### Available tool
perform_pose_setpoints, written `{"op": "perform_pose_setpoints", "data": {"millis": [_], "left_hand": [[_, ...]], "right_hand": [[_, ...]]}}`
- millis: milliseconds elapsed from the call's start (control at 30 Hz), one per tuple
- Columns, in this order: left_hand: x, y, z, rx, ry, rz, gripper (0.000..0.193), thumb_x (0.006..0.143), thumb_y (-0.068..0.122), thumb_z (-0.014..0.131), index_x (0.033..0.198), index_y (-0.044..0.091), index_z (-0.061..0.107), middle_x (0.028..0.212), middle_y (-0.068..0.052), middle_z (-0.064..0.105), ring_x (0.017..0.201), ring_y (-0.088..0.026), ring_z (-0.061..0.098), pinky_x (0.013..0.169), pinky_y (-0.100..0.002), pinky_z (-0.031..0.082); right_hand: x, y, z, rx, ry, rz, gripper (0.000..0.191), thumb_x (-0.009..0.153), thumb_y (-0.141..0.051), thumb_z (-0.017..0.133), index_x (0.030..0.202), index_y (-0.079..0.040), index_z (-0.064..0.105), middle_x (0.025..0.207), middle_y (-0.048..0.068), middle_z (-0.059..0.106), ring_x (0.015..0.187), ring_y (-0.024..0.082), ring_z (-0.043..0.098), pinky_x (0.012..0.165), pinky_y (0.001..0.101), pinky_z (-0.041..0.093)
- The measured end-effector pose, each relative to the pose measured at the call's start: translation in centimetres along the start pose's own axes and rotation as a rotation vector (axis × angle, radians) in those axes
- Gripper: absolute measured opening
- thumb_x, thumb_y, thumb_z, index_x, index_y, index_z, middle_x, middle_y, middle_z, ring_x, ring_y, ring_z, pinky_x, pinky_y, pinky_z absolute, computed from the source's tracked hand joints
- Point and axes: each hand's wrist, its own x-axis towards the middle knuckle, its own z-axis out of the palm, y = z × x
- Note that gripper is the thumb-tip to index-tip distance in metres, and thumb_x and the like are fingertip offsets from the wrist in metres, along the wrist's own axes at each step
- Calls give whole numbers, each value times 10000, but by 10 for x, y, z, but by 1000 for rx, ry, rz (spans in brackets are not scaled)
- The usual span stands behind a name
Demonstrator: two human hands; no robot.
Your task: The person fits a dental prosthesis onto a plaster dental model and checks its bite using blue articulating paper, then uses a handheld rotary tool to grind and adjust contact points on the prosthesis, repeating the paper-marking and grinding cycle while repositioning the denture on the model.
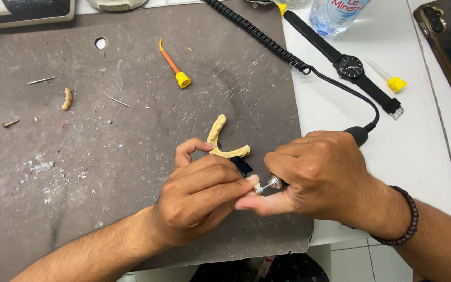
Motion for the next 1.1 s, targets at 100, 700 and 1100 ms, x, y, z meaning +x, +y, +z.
{"op": "perform_pose_setpoints", "data": {"millis": [100, 700, 1100], "left_hand": [[0, 1, 1, 0, -5, -8, 180, 928, 137, 825, 1084, 109, 740, 862, 36, 688, 854, -94, 684, 981, -432, 394], [1, 0, 1, 13, -12, 13, 180, 925, 102, 822, 1083, 97, 738, 871, 30, 687, 850, -100, 678, 947, -423, 382], [1, 1, 0, 12, -7, 7, 203, 923, 121, 824, 1107, 106, 741, 862, 37, 679, 860, -99, 680, 957, -426, 383]], "right_hand": [[0, 0, -2, -19, 15, 16, 744, 627, -724, 831, 434, -118, 446, 353, 0, 403, 286, 145, 418, 303, 310, 332], [0, 0, -2, -42, -41, 26, 755, 631, -751, 802, 421, -117, 451, 343, 2, 406, 278, 153, 423, 296, 320, 346], [1, -1, -3, -12, -42, 40, 742, 633, -733, 809, 426, -121, 444, 342, -3, 411, 277, 150, 426, 297, 319, 345]]}}
